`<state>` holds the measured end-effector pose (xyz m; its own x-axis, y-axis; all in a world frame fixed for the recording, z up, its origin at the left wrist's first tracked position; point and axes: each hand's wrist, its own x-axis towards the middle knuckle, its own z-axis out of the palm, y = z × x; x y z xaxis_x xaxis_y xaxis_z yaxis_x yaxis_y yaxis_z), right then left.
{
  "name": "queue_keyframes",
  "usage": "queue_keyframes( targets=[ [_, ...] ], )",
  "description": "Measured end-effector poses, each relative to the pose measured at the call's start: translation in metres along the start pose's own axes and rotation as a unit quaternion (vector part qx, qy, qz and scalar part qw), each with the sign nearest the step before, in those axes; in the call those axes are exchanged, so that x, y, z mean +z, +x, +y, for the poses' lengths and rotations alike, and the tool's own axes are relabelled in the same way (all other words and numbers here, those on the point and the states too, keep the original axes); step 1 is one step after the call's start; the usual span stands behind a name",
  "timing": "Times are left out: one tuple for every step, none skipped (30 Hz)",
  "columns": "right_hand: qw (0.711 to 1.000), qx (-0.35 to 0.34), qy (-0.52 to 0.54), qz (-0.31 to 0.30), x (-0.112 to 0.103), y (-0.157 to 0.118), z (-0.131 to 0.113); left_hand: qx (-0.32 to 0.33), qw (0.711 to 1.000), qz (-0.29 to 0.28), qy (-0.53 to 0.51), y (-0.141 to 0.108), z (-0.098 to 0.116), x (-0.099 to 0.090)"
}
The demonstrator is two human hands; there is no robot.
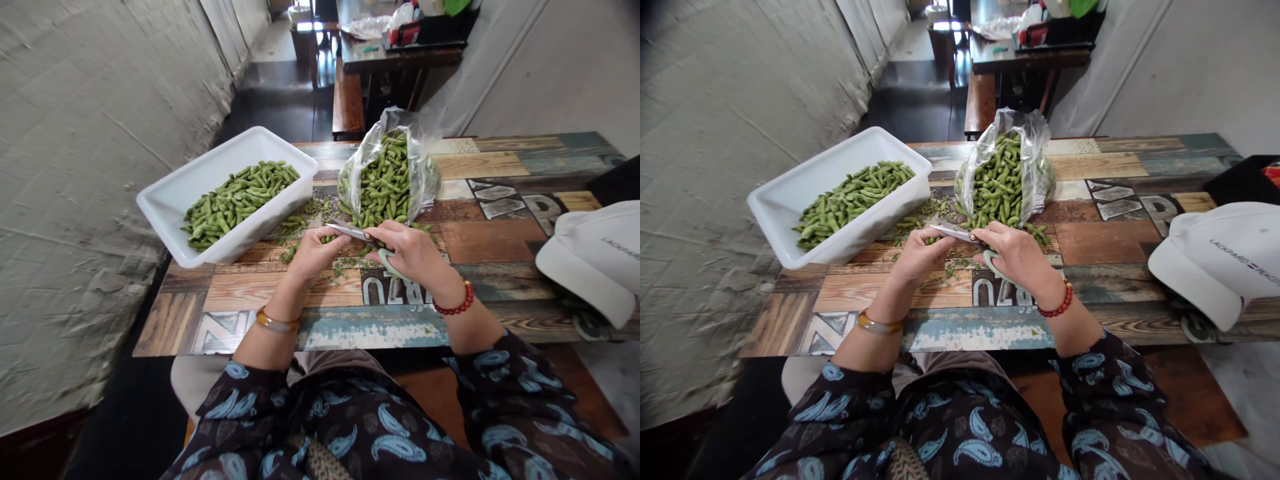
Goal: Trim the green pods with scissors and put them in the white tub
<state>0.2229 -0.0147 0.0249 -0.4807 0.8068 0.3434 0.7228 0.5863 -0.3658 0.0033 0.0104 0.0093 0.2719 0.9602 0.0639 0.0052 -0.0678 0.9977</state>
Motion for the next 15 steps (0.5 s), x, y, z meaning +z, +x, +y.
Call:
queue_keyframes(
  targets=[
    [1.0,0.006,0.005,0.01,0.0005,0.0004,0.0006,-0.003,1.0,0.005,0.002,-0.0004,0.0024,0.0],
    [1.0,0.012,0.012,0.022,0.001,0.0008,0.0015,-0.007,1.0,0.011,0.002,-0.0006,0.0044,-0.0002],
    [0.999,0.018,0.02,0.036,0.0014,0.0011,0.0024,-0.01,1.0,0.018,0.0,-0.0007,0.0058,-0.0004],
    [0.998,0.023,0.029,0.05,0.0019,0.0014,0.0034,-0.011,1.0,0.028,-0.005,-0.0005,0.0065,-0.0007],
    [0.997,0.026,0.037,0.061,0.0022,0.0017,0.0044,-0.011,0.999,0.038,-0.01,-0.0002,0.0066,-0.0009],
    [0.996,0.028,0.043,0.068,0.0026,0.0018,0.0051,-0.012,0.999,0.046,-0.017,0.0001,0.0062,-0.0012],
    [0.996,0.029,0.048,0.071,0.0029,0.0019,0.0056,-0.016,0.998,0.053,-0.025,0.0005,0.0055,-0.0014],
    [0.996,0.028,0.051,0.073,0.0032,0.0019,0.0059,-0.024,0.997,0.061,-0.037,0.0009,0.0047,-0.0017],
    [0.995,0.027,0.054,0.074,0.0035,0.0018,0.0059,-0.034,0.996,0.068,-0.052,0.0012,0.004,-0.002],
    [0.995,0.025,0.055,0.073,0.0038,0.0018,0.0058,-0.045,0.994,0.074,-0.068,0.0015,0.0035,-0.0022],
    [0.995,0.024,0.056,0.073,0.0041,0.0018,0.0056,-0.054,0.992,0.078,-0.084,0.0017,0.0033,-0.0023],
    [0.995,0.023,0.056,0.075,0.0043,0.0018,0.0054,-0.06,0.99,0.082,-0.099,0.0019,0.0034,-0.0023],
    [0.995,0.023,0.057,0.076,0.0045,0.0019,0.0053,-0.065,0.988,0.085,-0.114,0.0021,0.0039,-0.0022],
    [0.995,0.023,0.057,0.077,0.0046,0.0019,0.0053,-0.071,0.985,0.087,-0.13,0.0023,0.0047,-0.0018],
    [0.995,0.024,0.056,0.078,0.0047,0.002,0.0053,-0.078,0.982,0.09,-0.144,0.0025,0.0056,-0.0013]
  ],
)
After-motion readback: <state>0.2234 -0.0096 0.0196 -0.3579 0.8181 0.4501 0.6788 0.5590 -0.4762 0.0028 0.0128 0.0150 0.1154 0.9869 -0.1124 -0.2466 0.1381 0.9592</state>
